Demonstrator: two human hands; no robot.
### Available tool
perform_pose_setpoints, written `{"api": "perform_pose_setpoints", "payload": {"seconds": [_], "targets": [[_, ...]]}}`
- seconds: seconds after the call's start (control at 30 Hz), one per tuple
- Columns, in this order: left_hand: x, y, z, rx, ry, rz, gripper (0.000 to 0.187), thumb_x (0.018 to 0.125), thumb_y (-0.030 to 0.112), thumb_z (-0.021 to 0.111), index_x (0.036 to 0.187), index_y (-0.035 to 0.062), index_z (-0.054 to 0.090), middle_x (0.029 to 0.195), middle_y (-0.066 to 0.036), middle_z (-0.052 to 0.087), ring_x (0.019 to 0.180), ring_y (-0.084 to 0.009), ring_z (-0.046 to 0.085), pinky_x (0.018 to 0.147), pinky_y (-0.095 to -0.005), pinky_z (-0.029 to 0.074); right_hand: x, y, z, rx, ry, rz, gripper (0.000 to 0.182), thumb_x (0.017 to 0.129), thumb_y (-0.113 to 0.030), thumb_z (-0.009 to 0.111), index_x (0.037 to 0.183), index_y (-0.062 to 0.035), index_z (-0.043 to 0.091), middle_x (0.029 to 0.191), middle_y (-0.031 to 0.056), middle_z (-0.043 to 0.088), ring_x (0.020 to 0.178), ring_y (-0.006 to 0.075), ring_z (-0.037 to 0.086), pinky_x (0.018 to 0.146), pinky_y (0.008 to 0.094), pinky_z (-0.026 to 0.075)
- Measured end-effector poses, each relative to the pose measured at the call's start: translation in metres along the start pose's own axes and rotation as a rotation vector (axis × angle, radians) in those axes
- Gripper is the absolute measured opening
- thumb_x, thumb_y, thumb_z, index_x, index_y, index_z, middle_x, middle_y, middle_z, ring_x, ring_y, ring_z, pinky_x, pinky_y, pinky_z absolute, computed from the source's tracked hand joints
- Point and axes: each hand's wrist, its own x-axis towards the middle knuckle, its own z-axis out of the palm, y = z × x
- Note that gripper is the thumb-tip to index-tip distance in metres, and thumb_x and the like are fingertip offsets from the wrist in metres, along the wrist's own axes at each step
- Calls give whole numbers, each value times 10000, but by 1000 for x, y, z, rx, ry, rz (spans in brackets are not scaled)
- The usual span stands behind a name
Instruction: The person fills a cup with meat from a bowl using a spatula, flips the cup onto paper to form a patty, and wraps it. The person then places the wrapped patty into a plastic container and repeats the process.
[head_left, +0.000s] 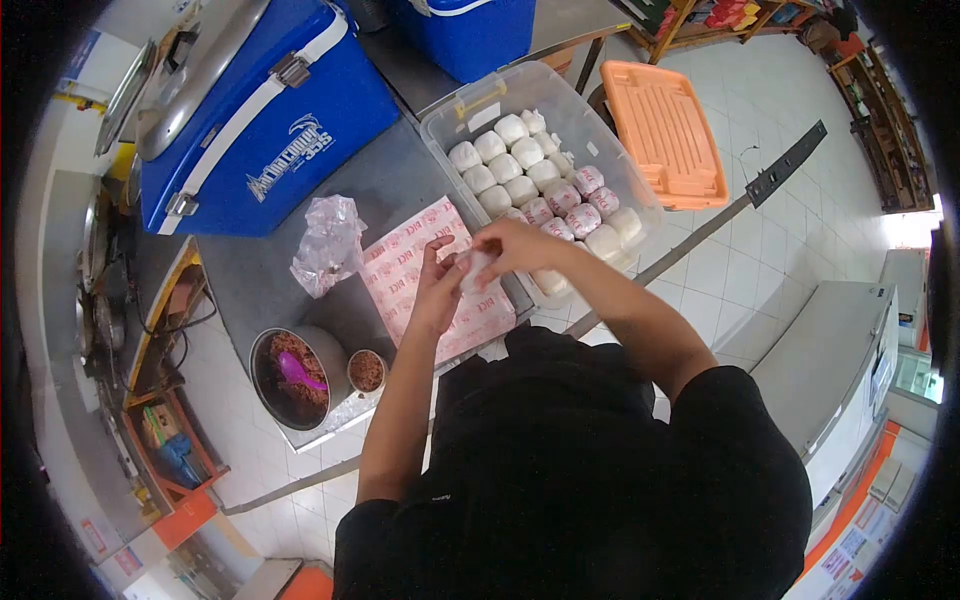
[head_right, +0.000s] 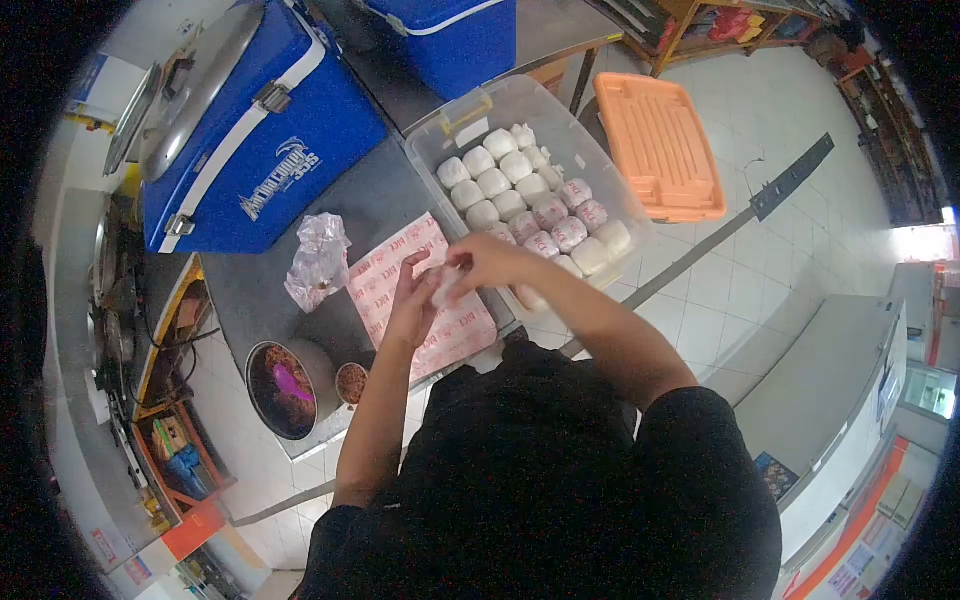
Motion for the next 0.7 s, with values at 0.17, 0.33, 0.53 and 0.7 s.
{"api": "perform_pose_setpoints", "payload": {"seconds": [0.17,0.33,0.53,0.7], "targets": [[-57,7,-4,871,305,448,650,925,91,765,1452,57,386,1320,-147,581,1148,-253,611,1011,-406,498,0,62,-92,-167,243,198,446,689,-159,941,1018,-18,674,990,91,737,889,214,689,787,345,544],[-180,-41,-72,1436,827,847,886,828,139,849,1503,3,290,1492,-230,377,1338,-365,460,1094,-466,411,30,159,-114,-536,-117,374,440,755,-89,850,1175,-34,728,1210,166,738,1130,307,694,950,424,547],[-209,-96,-125,1150,1116,312,1293,734,229,952,1606,-88,52,1595,-307,249,1497,-435,295,1247,-554,225,36,177,-99,-555,-91,232,328,891,-65,673,1208,-77,753,1207,177,734,1118,340,690,972,432,537],[-167,-92,-142,1071,1199,493,1292,645,272,1013,1558,-103,180,1523,-295,351,1447,-430,379,1229,-514,294,31,184,-90,-581,-60,267,358,895,-41,673,1243,-103,730,1214,166,734,1169,336,673,1008,436,521]]}}
